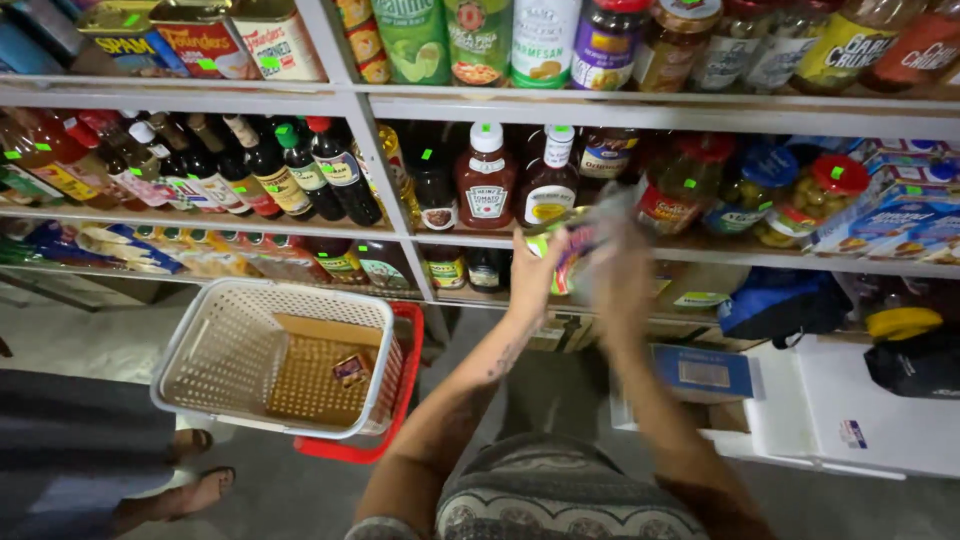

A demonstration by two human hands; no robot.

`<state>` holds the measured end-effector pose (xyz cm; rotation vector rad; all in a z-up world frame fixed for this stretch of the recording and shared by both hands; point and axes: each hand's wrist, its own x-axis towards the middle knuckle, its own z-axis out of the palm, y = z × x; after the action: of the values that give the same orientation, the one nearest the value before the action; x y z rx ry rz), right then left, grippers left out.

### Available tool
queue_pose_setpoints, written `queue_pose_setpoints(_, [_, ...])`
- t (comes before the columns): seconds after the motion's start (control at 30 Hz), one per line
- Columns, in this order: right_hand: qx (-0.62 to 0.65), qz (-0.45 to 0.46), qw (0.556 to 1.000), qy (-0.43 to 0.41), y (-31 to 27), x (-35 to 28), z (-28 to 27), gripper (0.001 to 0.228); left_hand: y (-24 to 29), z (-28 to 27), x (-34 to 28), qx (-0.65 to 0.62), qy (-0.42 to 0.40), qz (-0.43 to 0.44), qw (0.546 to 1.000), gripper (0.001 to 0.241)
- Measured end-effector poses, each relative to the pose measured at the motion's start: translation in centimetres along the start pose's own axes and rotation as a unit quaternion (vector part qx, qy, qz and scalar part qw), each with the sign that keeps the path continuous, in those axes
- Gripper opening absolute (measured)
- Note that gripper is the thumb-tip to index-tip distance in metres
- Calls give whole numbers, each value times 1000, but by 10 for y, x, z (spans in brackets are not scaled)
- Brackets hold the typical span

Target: Dusting and wiping down canned goods from a shelf and placing them into a shopping basket.

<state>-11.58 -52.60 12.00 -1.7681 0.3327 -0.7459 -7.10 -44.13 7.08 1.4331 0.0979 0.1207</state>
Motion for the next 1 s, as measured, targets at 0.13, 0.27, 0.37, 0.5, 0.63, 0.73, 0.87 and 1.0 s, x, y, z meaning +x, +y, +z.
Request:
queue_pose_setpoints(0.13, [-149,-356,917,-100,58,-14,34,33,-18,1,-6,-101,31,-46,993,82])
queue_pose_setpoints(0.27, [-27,-3,995,-101,16,7,18,51,-23,-9,-5,-244,59,-121,960,109])
queue_pose_setpoints(0.37, [57,-224,973,-23,-4,-21,24,37,9,-8,-12,-353,61,-180,916,91])
queue_pose_setpoints(0.5, [28,-176,979,-99,57,-47,36,52,-21,-6,-1,-381,61,-213,897,72])
queue_pose_setpoints(0.63, [79,-111,991,12,85,24,14,44,-33,7,-4,-366,0,-152,918,60])
queue_pose_setpoints(0.73, [32,-51,998,33,51,38,-27,47,-24,12,-13,-216,-6,-74,974,63])
queue_pose_setpoints(0.87, [59,-313,927,-197,2,17,-31,43,-70,26,-9,124,-59,249,959,91])
queue_pose_setpoints(1.0, [-88,-316,922,-206,50,69,-25,46,-47,30,-16,241,-34,363,899,87])
